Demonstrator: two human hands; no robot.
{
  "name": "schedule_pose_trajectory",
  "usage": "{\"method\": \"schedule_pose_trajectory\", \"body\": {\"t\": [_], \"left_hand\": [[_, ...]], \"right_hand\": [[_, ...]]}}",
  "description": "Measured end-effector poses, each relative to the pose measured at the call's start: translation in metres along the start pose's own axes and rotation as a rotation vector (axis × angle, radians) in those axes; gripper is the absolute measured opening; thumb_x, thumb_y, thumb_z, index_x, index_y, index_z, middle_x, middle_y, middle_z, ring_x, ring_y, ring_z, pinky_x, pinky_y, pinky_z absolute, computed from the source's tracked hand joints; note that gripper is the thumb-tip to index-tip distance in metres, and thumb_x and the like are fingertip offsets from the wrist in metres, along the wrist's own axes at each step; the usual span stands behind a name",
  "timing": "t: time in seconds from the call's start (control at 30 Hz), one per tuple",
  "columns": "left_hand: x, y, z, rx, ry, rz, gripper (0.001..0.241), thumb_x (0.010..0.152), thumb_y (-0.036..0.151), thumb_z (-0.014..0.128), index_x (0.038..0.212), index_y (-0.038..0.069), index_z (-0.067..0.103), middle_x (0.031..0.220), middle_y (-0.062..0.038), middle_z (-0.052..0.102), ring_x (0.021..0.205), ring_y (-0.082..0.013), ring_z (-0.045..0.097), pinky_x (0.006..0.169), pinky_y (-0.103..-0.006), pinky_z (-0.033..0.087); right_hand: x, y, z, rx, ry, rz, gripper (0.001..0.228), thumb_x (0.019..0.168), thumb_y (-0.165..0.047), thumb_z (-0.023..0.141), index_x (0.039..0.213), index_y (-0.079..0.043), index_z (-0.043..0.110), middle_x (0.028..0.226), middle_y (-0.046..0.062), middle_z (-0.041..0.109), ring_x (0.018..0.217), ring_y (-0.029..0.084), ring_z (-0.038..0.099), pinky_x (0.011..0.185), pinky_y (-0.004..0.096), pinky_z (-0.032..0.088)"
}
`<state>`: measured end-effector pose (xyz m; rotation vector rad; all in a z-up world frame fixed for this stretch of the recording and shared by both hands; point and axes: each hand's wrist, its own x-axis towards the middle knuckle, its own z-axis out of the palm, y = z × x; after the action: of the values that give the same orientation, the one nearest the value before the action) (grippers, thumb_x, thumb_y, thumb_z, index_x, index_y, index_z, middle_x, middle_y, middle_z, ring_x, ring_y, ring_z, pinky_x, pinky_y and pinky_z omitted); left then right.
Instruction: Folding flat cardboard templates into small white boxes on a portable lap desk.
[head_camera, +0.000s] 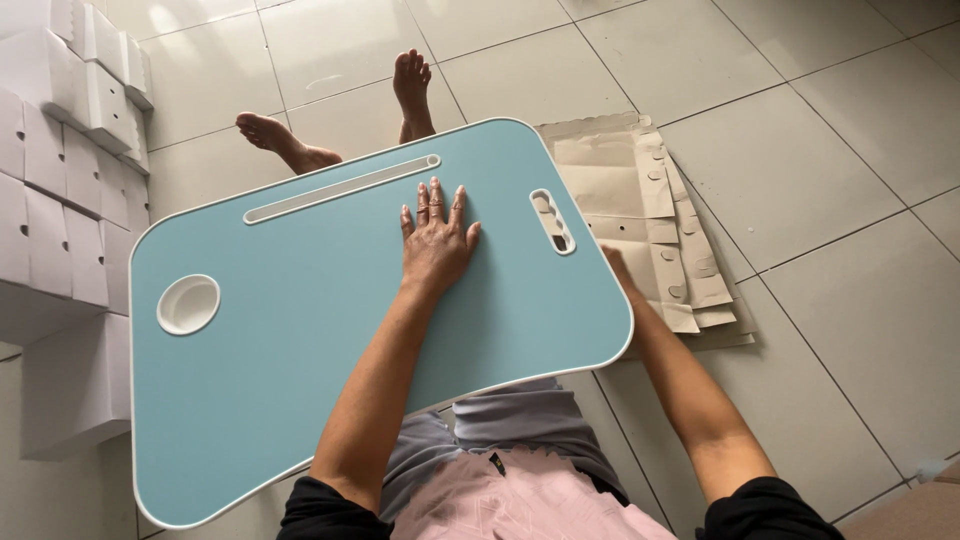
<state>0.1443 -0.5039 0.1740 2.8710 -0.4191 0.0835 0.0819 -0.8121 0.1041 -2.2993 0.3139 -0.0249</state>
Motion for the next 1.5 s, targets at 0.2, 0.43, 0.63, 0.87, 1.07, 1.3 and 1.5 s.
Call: {"method": "schedule_pose_trajectory", "body": {"t": [0.2, 0.43, 0.63, 0.87, 1.07, 1.3, 1.5], "left_hand": [[0.000, -0.001, 0.000, 0.009, 0.012, 0.013, 0.064, 0.105, 0.053, 0.033, 0.161, 0.021, 0.031, 0.166, -0.023, 0.022, 0.156, -0.0380, 0.014, 0.120, -0.0654, 0.012], [-0.002, 0.000, -0.004, 0.004, 0.020, 0.013, 0.064, 0.105, 0.052, 0.035, 0.160, 0.020, 0.032, 0.166, -0.024, 0.023, 0.155, -0.0388, 0.016, 0.119, -0.0658, 0.013], [-0.003, -0.001, -0.001, -0.032, 0.043, 0.012, 0.063, 0.104, 0.051, 0.039, 0.159, 0.021, 0.035, 0.165, -0.024, 0.026, 0.155, -0.0398, 0.018, 0.119, -0.0661, 0.014], [0.011, -0.050, 0.013, -1.044, 0.287, 0.087, 0.052, 0.108, 0.046, 0.041, 0.153, 0.021, 0.046, 0.143, -0.008, 0.058, 0.137, -0.0266, 0.050, 0.118, -0.0510, 0.030], [-0.004, -0.120, -0.027, -1.905, 0.251, -0.188, 0.072, 0.097, 0.059, 0.056, 0.152, 0.015, 0.044, 0.138, -0.023, 0.060, 0.115, -0.0426, 0.067, 0.090, -0.0609, 0.055], [-0.052, -0.187, -0.044, -1.215, 0.272, -0.054, 0.086, 0.086, -0.008, 0.064, 0.161, 0.007, 0.026, 0.155, -0.036, 0.035, 0.126, -0.0523, 0.055, 0.093, -0.0546, 0.055], [-0.140, -0.194, -0.119, -0.323, 0.514, 0.037, 0.064, 0.096, 0.021, 0.068, 0.155, 0.011, 0.045, 0.156, -0.029, 0.039, 0.142, -0.0471, 0.040, 0.114, -0.0544, 0.035]], "right_hand": [[0.028, -0.009, -0.048, 0.276, 0.070, -0.054, 0.043, 0.083, 0.005, 0.051, 0.115, -0.006, 0.077, 0.100, 0.017, 0.075, 0.059, 0.014, 0.062, 0.060, 0.026, 0.053], [0.032, -0.067, -0.115, 0.457, 0.257, -0.168, 0.045, 0.085, 0.008, 0.049, 0.116, -0.010, 0.076, 0.101, 0.013, 0.073, 0.062, 0.006, 0.058, 0.063, 0.022, 0.055], [0.011, -0.154, -0.130, 0.407, 0.306, -0.442, 0.043, 0.085, 0.009, 0.053, 0.120, -0.003, 0.077, 0.096, 0.018, 0.072, 0.073, 0.013, 0.065, 0.067, 0.030, 0.058], [-0.045, -0.225, -0.056, 0.272, 0.147, -0.830, 0.042, 0.080, 0.004, 0.058, 0.117, -0.004, 0.078, 0.090, 0.021, 0.072, 0.077, 0.034, 0.071, 0.068, 0.042, 0.059], [-0.095, -0.225, 0.084, 0.120, -0.053, -1.004, 0.044, 0.077, -0.004, 0.063, 0.119, -0.007, 0.074, 0.105, 0.022, 0.073, 0.090, 0.044, 0.073, 0.078, 0.049, 0.060], [-0.152, -0.255, 0.101, 0.223, -0.383, -1.101, 0.050, 0.098, -0.016, 0.062, 0.147, -0.011, 0.053, 0.134, 0.025, 0.064, 0.097, 0.041, 0.074, 0.082, 0.049, 0.061], [-0.132, -0.208, 0.042, 0.012, -0.401, -1.091, 0.058, 0.100, -0.028, 0.064, 0.150, -0.004, 0.049, 0.144, 0.027, 0.056, 0.127, 0.048, 0.058, 0.100, 0.057, 0.050]]}}
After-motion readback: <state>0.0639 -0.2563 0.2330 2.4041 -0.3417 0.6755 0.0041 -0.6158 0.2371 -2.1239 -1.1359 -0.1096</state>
